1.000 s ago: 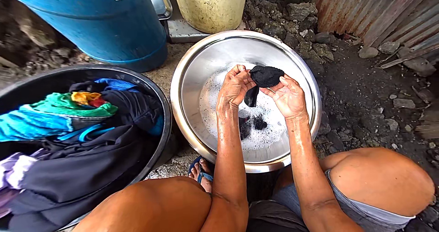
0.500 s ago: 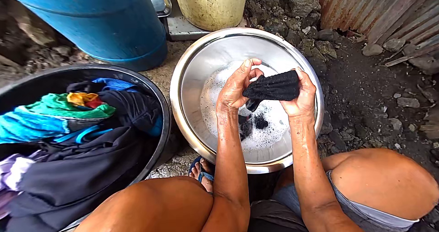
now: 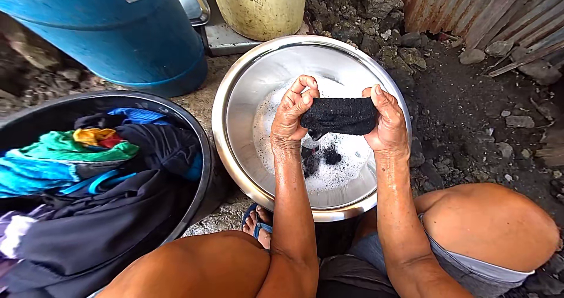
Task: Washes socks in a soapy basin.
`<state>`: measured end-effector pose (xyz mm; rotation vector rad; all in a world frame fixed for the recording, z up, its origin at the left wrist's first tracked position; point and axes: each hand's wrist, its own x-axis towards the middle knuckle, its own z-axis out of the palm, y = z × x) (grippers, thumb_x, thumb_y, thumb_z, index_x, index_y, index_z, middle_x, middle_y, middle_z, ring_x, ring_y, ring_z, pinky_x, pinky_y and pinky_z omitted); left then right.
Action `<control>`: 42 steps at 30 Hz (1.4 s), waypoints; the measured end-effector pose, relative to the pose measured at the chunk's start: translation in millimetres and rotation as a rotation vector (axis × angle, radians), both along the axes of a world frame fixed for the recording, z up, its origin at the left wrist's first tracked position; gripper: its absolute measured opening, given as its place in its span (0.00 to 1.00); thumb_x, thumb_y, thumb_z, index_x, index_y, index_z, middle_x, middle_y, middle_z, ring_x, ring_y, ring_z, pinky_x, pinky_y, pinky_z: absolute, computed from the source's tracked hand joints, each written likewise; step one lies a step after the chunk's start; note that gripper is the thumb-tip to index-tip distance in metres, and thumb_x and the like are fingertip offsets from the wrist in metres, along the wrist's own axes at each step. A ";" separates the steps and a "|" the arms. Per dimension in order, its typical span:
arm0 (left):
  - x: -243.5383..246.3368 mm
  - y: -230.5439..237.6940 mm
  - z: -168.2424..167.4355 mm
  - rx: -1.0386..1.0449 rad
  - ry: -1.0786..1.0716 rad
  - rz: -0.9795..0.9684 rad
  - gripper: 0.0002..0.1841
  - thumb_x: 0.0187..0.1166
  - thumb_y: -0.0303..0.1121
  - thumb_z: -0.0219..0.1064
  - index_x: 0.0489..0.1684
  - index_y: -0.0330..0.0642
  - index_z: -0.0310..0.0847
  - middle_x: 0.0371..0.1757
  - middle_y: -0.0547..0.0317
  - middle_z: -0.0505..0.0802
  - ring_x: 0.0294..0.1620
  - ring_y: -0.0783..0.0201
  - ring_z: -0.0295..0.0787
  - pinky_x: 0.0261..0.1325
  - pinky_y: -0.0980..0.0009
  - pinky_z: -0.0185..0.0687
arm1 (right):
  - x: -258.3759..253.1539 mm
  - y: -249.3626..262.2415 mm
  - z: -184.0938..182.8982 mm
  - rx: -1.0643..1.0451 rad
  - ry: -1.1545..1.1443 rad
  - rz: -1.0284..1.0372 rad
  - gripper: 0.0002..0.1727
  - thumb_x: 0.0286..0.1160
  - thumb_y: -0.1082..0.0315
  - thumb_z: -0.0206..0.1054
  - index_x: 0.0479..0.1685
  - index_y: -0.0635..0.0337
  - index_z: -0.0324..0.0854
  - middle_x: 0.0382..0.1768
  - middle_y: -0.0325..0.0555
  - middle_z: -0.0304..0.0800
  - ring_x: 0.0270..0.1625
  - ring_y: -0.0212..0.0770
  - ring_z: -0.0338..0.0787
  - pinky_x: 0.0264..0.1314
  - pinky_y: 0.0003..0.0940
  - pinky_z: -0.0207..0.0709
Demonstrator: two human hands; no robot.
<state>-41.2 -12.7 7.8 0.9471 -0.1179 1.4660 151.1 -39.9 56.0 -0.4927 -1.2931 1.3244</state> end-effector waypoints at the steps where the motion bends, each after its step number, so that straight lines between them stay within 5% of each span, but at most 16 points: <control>1: 0.5 -0.1 0.5 -0.004 -0.014 0.014 0.11 0.80 0.34 0.72 0.56 0.49 0.82 0.37 0.66 0.93 0.35 0.74 0.89 0.42 0.78 0.86 | -0.3 -0.4 0.0 -0.004 -0.006 0.004 0.21 0.93 0.53 0.50 0.28 0.45 0.78 0.24 0.27 0.78 0.28 0.20 0.80 0.32 0.17 0.77; 6: -0.7 1.9 0.5 -0.065 -0.040 0.029 0.09 0.83 0.34 0.69 0.55 0.50 0.82 0.39 0.65 0.92 0.36 0.72 0.90 0.43 0.76 0.87 | -3.0 -0.9 -0.7 -0.007 -0.008 0.020 0.21 0.93 0.50 0.50 0.31 0.45 0.80 0.27 0.28 0.81 0.32 0.21 0.84 0.36 0.18 0.81; 9: -2.1 0.2 7.7 -0.326 0.128 0.075 0.07 0.88 0.31 0.58 0.50 0.53 0.82 0.33 0.67 0.90 0.33 0.73 0.89 0.40 0.75 0.87 | 0.0 1.8 -3.4 0.026 -0.347 0.035 0.22 0.80 0.38 0.65 0.42 0.47 0.77 0.31 0.32 0.84 0.31 0.24 0.84 0.32 0.20 0.80; 12: 8.4 1.7 15.0 -0.622 0.373 0.197 0.09 0.91 0.28 0.51 0.48 0.47 0.79 0.30 0.64 0.89 0.30 0.71 0.87 0.38 0.72 0.87 | -7.5 11.6 -30.2 -0.108 -0.732 -0.016 0.26 0.74 0.55 0.76 0.66 0.56 0.76 0.44 0.51 0.90 0.36 0.44 0.90 0.34 0.40 0.85; 16: 13.8 3.8 -6.5 -0.735 0.569 0.183 0.06 0.89 0.27 0.55 0.48 0.42 0.79 0.31 0.61 0.90 0.30 0.68 0.88 0.37 0.70 0.88 | -1.6 29.1 -83.1 -0.293 -0.826 -0.078 0.11 0.87 0.65 0.60 0.54 0.57 0.85 0.40 0.49 0.89 0.36 0.41 0.86 0.38 0.42 0.81; 18: 15.5 2.5 -21.2 -0.720 0.640 0.112 0.06 0.85 0.25 0.60 0.53 0.41 0.77 0.33 0.59 0.91 0.33 0.67 0.90 0.40 0.68 0.89 | -2.3 32.1 -100.9 -0.361 -0.886 -0.247 0.11 0.86 0.69 0.59 0.53 0.59 0.87 0.42 0.58 0.89 0.39 0.53 0.87 0.40 0.56 0.79; 20: 18.7 -2.0 -32.7 -0.673 0.909 0.110 0.16 0.79 0.23 0.67 0.63 0.38 0.74 0.38 0.55 0.88 0.35 0.64 0.87 0.43 0.64 0.87 | -4.4 32.8 -112.3 -0.474 -0.798 -0.333 0.13 0.86 0.71 0.55 0.56 0.59 0.85 0.48 0.59 0.90 0.45 0.53 0.87 0.45 0.56 0.79; 22: 23.1 -7.5 -43.6 -0.668 1.295 0.227 0.22 0.73 0.22 0.72 0.67 0.36 0.77 0.44 0.42 0.87 0.41 0.49 0.84 0.46 0.50 0.83 | -5.8 33.6 -114.9 -0.660 -0.574 -0.300 0.13 0.91 0.69 0.52 0.60 0.59 0.82 0.48 0.50 0.88 0.44 0.41 0.86 0.46 0.41 0.82; 26: 45.0 -2.6 -81.3 -0.825 1.655 0.461 0.14 0.72 0.27 0.69 0.55 0.34 0.84 0.47 0.30 0.91 0.51 0.32 0.89 0.50 0.32 0.81 | -19.9 31.4 -121.0 -0.723 -0.134 -0.207 0.12 0.86 0.73 0.49 0.51 0.57 0.79 0.39 0.40 0.86 0.39 0.33 0.85 0.44 0.35 0.83; 28: 51.4 -2.7 -98.7 -0.940 1.547 0.483 0.12 0.79 0.30 0.65 0.54 0.35 0.85 0.45 0.34 0.91 0.44 0.38 0.89 0.45 0.39 0.83 | -25.1 28.0 -122.4 -0.671 -0.093 -0.133 0.14 0.85 0.71 0.46 0.52 0.54 0.79 0.38 0.38 0.86 0.38 0.32 0.87 0.43 0.35 0.85; 30: 51.9 1.9 -114.7 -1.075 1.228 0.432 0.10 0.85 0.30 0.61 0.57 0.39 0.84 0.40 0.46 0.87 0.32 0.56 0.80 0.33 0.58 0.78 | -22.3 27.0 -123.1 -0.649 -0.190 -0.030 0.15 0.84 0.71 0.48 0.60 0.52 0.78 0.42 0.41 0.88 0.40 0.34 0.87 0.43 0.35 0.84; 33: 46.3 0.5 -103.0 -1.159 0.935 0.441 0.09 0.83 0.30 0.62 0.54 0.41 0.83 0.41 0.49 0.89 0.33 0.59 0.82 0.34 0.60 0.79 | -12.0 30.0 -123.5 -0.590 -0.466 0.090 0.20 0.83 0.70 0.58 0.72 0.51 0.75 0.53 0.51 0.90 0.46 0.41 0.89 0.50 0.42 0.84; 35: 45.7 -3.5 -84.9 -1.156 0.815 0.453 0.08 0.81 0.28 0.62 0.53 0.41 0.81 0.39 0.53 0.88 0.33 0.63 0.83 0.33 0.65 0.80 | -7.8 33.0 -123.9 -0.537 -0.575 0.137 0.24 0.80 0.68 0.68 0.75 0.52 0.73 0.51 0.54 0.90 0.44 0.43 0.89 0.50 0.43 0.84; 38: 49.1 -2.5 -68.8 -1.181 0.671 0.461 0.08 0.83 0.27 0.61 0.54 0.41 0.78 0.39 0.54 0.86 0.33 0.65 0.82 0.34 0.67 0.81 | -9.4 34.2 -119.9 -0.492 -0.662 0.080 0.27 0.71 0.69 0.77 0.71 0.56 0.76 0.43 0.54 0.87 0.36 0.43 0.83 0.41 0.41 0.80; 42: 49.9 5.2 -69.0 -1.153 0.507 0.477 0.05 0.81 0.20 0.61 0.44 0.40 0.72 0.31 0.56 0.85 0.28 0.65 0.84 0.32 0.69 0.83 | -18.8 39.5 -111.6 -0.458 -0.800 -0.098 0.11 0.77 0.72 0.70 0.55 0.64 0.82 0.39 0.54 0.88 0.37 0.45 0.84 0.44 0.46 0.79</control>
